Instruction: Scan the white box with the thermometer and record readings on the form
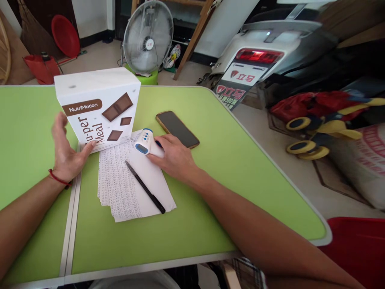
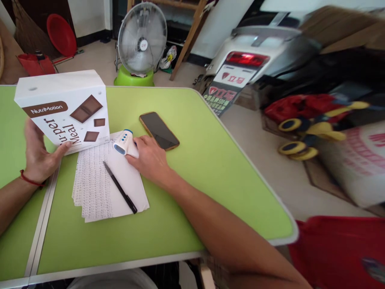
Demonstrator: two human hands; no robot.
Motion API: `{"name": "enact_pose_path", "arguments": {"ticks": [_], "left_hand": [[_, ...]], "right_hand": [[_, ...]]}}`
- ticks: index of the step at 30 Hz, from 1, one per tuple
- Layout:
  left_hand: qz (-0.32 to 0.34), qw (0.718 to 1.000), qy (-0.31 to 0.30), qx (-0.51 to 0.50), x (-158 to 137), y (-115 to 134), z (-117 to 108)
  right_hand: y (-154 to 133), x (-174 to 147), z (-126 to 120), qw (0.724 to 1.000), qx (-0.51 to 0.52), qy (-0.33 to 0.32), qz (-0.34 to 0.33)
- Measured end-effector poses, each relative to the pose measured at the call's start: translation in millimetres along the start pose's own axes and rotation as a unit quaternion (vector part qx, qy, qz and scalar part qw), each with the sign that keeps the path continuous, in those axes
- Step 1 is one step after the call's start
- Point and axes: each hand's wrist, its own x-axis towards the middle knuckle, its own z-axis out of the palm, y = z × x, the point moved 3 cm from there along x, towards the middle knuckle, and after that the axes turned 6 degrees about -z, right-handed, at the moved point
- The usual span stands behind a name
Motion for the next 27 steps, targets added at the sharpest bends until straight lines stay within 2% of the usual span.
{"name": "enact_pose_path", "arguments": {"ticks": [1, 3, 5, 7, 10, 12, 14, 16, 20, 25, 27], "left_hand": [[0.021, 0.996, 0.064, 0.055, -3, 4, -4], [0.067, 0.976, 0.151, 0.143, -11, 14, -8], [0.115, 0.966, 0.156, 0.172, -18, 24, -5], [0.162, 0.972, 0.083, 0.147, -22, 30, 2], [0.217, 0.964, -0.132, 0.081, -23, 33, 17], [0.224, 0.944, -0.233, 0.068, -23, 31, 24], [0.219, 0.93, -0.284, 0.078, -22, 28, 28], [0.213, 0.924, -0.306, 0.086, -23, 26, 29], [0.208, 0.925, -0.307, 0.082, -24, 25, 31], [0.213, 0.926, -0.301, 0.08, -24, 26, 31], [0.208, 0.926, -0.305, 0.081, -24, 26, 31]], "right_hand": [[-4, 0, -3, 1.0, -0.009, 0.023, -0.015], [-16, -3, -11, 0.996, -0.014, 0.073, -0.057], [-30, -9, -15, 0.989, 0.018, 0.088, -0.116], [-43, -17, -13, 0.986, 0.066, 0.033, -0.151], [-54, -28, -3, 0.981, 0.082, -0.069, -0.161], [-56, -30, 2, 0.977, 0.09, -0.096, -0.167], [-53, -28, 4, 0.972, 0.137, -0.092, -0.169], [-48, -23, 3, 0.96, 0.222, -0.074, -0.156], [-37, -16, 2, 0.923, 0.374, -0.029, -0.086], [-40, -20, 6, 0.899, 0.434, 0.019, -0.046], [-43, -23, 8, 0.89, 0.456, 0.015, -0.02]]}}
